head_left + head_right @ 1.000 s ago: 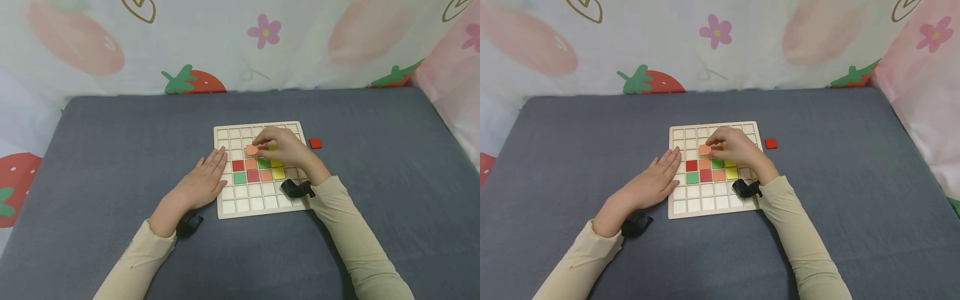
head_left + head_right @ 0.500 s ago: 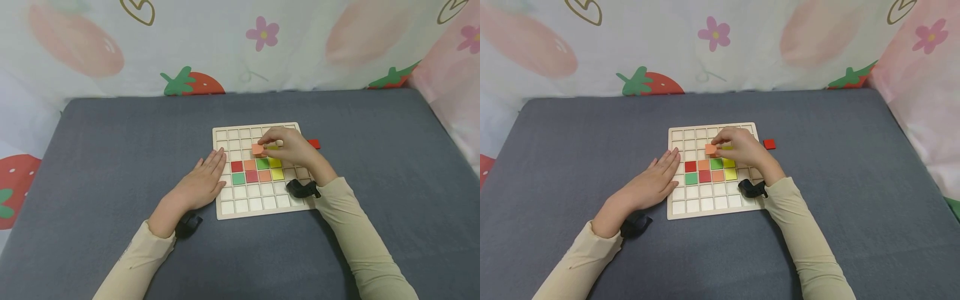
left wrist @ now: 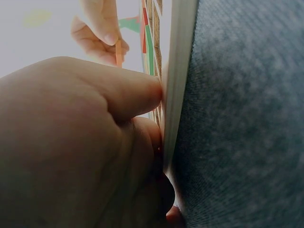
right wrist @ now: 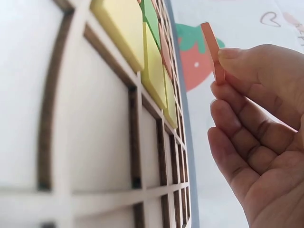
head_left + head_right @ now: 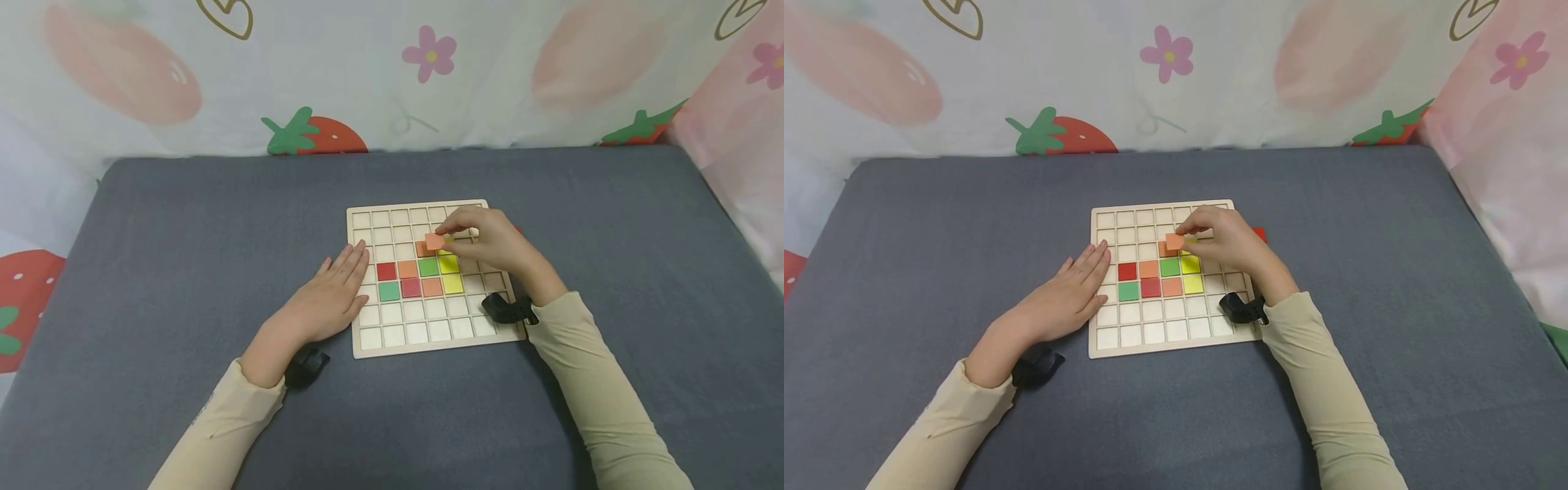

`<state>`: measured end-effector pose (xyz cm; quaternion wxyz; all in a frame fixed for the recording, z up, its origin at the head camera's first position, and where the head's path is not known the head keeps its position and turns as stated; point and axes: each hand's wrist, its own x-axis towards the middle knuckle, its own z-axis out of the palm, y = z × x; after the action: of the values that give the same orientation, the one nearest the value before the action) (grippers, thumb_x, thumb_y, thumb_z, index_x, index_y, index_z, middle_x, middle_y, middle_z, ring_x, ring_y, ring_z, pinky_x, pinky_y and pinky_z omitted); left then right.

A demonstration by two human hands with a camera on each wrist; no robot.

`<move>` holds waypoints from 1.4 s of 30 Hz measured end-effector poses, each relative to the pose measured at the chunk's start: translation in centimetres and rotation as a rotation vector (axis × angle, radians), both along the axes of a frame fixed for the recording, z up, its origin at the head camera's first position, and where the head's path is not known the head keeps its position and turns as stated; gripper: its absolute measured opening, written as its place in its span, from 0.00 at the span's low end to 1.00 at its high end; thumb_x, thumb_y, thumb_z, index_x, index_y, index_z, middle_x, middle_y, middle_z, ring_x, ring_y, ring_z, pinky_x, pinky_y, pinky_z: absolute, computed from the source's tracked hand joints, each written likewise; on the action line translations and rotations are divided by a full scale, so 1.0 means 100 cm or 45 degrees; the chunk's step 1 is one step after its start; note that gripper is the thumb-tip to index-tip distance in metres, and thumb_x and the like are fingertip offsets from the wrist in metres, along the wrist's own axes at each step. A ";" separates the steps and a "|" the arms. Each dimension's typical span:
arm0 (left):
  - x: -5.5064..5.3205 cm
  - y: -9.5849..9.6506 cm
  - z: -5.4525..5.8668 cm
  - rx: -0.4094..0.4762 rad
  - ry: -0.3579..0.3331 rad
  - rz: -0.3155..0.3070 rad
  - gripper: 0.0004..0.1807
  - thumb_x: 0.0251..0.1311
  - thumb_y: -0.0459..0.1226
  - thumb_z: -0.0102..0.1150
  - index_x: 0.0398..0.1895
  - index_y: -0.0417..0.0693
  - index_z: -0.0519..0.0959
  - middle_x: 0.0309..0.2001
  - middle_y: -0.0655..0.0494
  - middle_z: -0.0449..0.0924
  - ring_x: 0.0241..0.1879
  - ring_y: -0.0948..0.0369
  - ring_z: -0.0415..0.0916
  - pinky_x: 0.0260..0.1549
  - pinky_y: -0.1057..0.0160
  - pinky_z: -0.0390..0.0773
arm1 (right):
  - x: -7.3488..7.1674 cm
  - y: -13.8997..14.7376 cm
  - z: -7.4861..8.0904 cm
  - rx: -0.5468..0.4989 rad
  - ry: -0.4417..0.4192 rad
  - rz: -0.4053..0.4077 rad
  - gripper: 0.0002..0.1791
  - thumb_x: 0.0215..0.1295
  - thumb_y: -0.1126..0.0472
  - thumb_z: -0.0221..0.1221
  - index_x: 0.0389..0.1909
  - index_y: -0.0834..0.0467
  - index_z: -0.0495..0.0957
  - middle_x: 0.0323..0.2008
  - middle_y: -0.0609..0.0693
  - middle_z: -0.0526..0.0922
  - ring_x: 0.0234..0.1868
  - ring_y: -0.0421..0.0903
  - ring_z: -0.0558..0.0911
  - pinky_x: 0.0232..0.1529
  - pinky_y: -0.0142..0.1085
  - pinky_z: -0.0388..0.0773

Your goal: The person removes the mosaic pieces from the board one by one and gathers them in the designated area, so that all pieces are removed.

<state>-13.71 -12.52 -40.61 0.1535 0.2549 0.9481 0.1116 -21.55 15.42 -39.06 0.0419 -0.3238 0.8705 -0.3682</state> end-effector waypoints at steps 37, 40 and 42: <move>0.001 0.001 -0.002 0.008 0.000 0.006 0.38 0.71 0.44 0.42 0.74 0.37 0.39 0.75 0.46 0.31 0.73 0.53 0.29 0.68 0.48 0.41 | 0.002 0.037 -0.005 -0.055 0.031 -0.070 0.12 0.55 0.71 0.65 0.41 0.62 0.83 0.40 0.53 0.82 0.32 0.47 0.75 0.30 0.35 0.69; 0.001 0.001 -0.003 0.003 0.004 0.005 0.38 0.71 0.44 0.41 0.74 0.37 0.39 0.75 0.46 0.31 0.73 0.53 0.29 0.68 0.48 0.41 | 0.001 0.039 -0.004 -0.055 0.031 -0.080 0.12 0.54 0.71 0.65 0.42 0.63 0.83 0.41 0.53 0.82 0.36 0.49 0.77 0.34 0.37 0.71; 0.001 0.001 -0.003 0.000 0.006 0.003 0.38 0.71 0.44 0.41 0.74 0.37 0.39 0.75 0.46 0.31 0.73 0.53 0.29 0.68 0.48 0.41 | 0.001 0.041 -0.004 -0.059 0.031 -0.083 0.12 0.54 0.71 0.66 0.41 0.63 0.83 0.41 0.54 0.82 0.39 0.50 0.78 0.37 0.38 0.71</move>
<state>-13.65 -12.44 -40.93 0.1511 0.2540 0.9488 0.1112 -21.45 19.49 -39.50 0.0116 -0.3006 0.8723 -0.3856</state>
